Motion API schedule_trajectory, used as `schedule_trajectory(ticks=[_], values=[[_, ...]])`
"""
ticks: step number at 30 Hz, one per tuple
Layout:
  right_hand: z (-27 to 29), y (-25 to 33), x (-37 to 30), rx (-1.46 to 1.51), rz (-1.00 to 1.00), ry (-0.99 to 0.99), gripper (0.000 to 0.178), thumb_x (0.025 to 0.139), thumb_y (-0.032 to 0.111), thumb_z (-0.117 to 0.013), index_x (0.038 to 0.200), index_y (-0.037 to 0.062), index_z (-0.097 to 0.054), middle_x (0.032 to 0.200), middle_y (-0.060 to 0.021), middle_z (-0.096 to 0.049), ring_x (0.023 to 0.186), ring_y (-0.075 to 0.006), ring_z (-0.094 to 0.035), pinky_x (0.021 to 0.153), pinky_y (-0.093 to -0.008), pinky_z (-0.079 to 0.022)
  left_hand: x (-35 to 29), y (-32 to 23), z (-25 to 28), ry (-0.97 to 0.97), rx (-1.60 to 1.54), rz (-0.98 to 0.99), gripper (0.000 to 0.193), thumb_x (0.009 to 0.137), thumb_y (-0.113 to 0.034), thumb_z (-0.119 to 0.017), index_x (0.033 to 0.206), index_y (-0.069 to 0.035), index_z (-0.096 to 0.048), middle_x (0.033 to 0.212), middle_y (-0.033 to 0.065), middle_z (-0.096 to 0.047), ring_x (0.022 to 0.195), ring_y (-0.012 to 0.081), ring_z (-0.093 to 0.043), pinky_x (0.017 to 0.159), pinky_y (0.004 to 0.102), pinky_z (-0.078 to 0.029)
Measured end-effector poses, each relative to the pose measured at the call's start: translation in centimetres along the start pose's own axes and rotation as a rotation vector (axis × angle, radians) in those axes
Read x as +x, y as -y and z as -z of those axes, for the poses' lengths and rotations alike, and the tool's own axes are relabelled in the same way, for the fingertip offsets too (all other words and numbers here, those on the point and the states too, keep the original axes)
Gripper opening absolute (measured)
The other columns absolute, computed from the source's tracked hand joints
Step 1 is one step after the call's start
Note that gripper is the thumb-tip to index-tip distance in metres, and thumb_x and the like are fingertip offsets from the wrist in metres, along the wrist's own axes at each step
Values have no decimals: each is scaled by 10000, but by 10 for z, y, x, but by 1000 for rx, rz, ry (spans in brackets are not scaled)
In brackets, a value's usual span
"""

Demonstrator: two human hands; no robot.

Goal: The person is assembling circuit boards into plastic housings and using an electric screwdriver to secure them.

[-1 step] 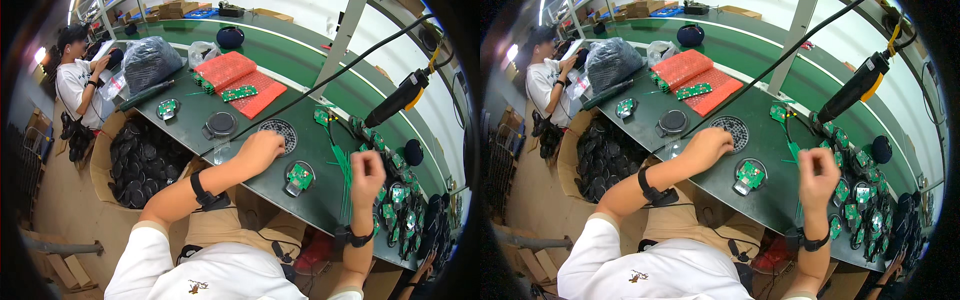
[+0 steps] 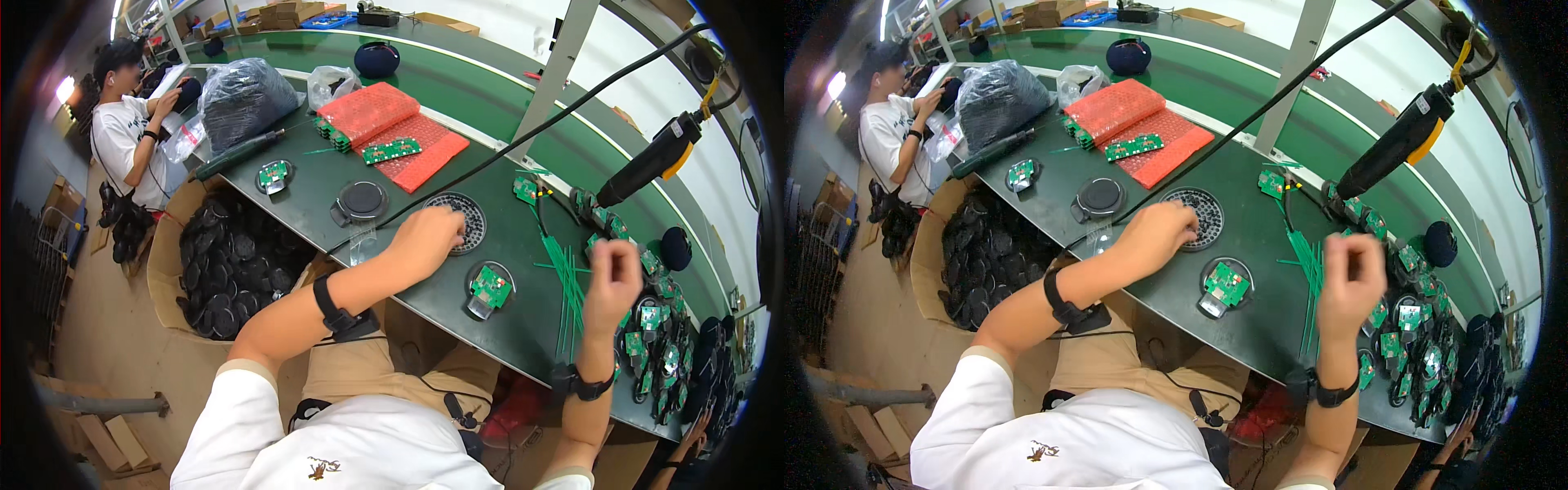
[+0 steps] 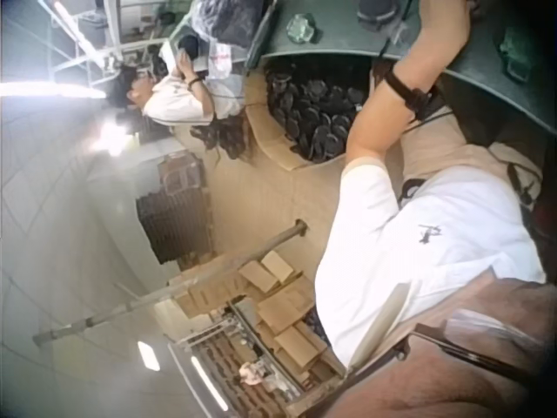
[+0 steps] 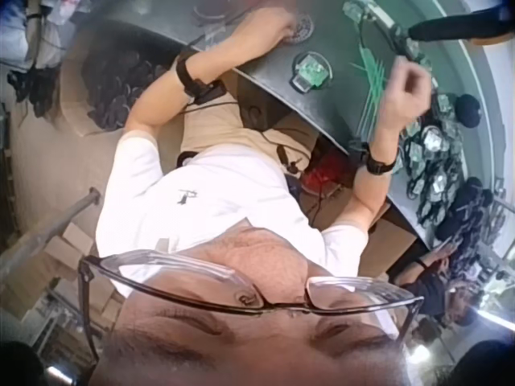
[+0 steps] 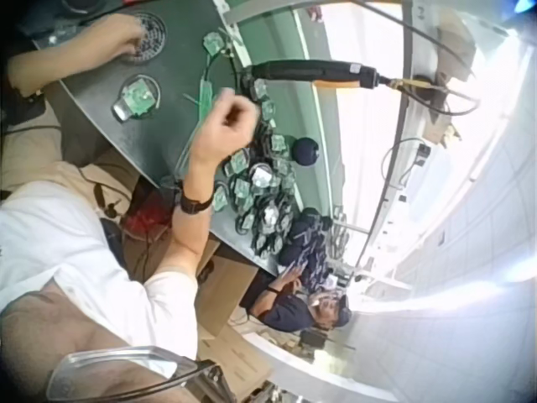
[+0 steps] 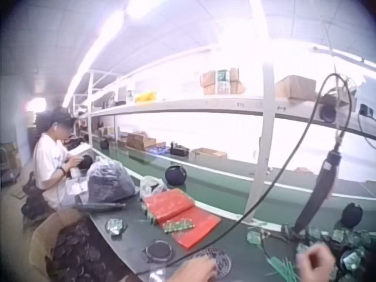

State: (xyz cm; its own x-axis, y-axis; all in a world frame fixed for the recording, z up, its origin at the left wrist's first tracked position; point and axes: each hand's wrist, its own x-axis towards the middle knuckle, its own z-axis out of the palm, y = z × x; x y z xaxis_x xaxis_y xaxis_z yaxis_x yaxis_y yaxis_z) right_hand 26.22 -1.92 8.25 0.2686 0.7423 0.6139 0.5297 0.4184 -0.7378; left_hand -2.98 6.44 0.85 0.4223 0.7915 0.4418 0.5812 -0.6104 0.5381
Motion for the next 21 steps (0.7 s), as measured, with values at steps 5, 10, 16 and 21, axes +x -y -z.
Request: schedule_trajectory(ticks=[5, 10, 16, 21], values=[[-7, 3, 66, 136, 67, -205, 456, 990, 66, -700, 1395, -18, -509, 1139, -94, -663, 1060, -163, -621, 930, -301, -507, 21, 12, -11, 66, 130, 44, 137, 829, -95, -768, 874, -37, -652, 927, 156, -652, 912, 388, -671, 784, 486, -529], [-6, 26, 92, 604, -153, 202, 540, 1050, 105, -574, 1539, -32, -388, 1270, -196, -675, 1208, -297, -659, 999, -386, -535, 20, 17, -12, 75, 96, 17, 129, 877, -125, -730, 899, -34, -642, 926, 159, -650, 899, 373, -678, 785, 475, -533], [-10, 41, 89, 719, -53, 243, 432, 998, 77, -606, 1405, -28, -504, 1166, -202, -692, 1054, -311, -706, 902, -436, -568, 21, 9, -7, 1, 48, 74, 139, 942, -108, -658, 980, 5, -587, 975, 228, -689, 929, 438, -674, 819, 499, -523], [-3, 55, 86, 880, -45, 388, 500, 954, 109, -617, 1403, -62, -477, 917, -106, -613, 773, -189, -597, 764, -351, -494, 16, -1, 0, -96, -68, -10, 80, 918, -37, -677, 959, 19, -635, 942, 213, -703, 879, 398, -692, 790, 451, -551]])
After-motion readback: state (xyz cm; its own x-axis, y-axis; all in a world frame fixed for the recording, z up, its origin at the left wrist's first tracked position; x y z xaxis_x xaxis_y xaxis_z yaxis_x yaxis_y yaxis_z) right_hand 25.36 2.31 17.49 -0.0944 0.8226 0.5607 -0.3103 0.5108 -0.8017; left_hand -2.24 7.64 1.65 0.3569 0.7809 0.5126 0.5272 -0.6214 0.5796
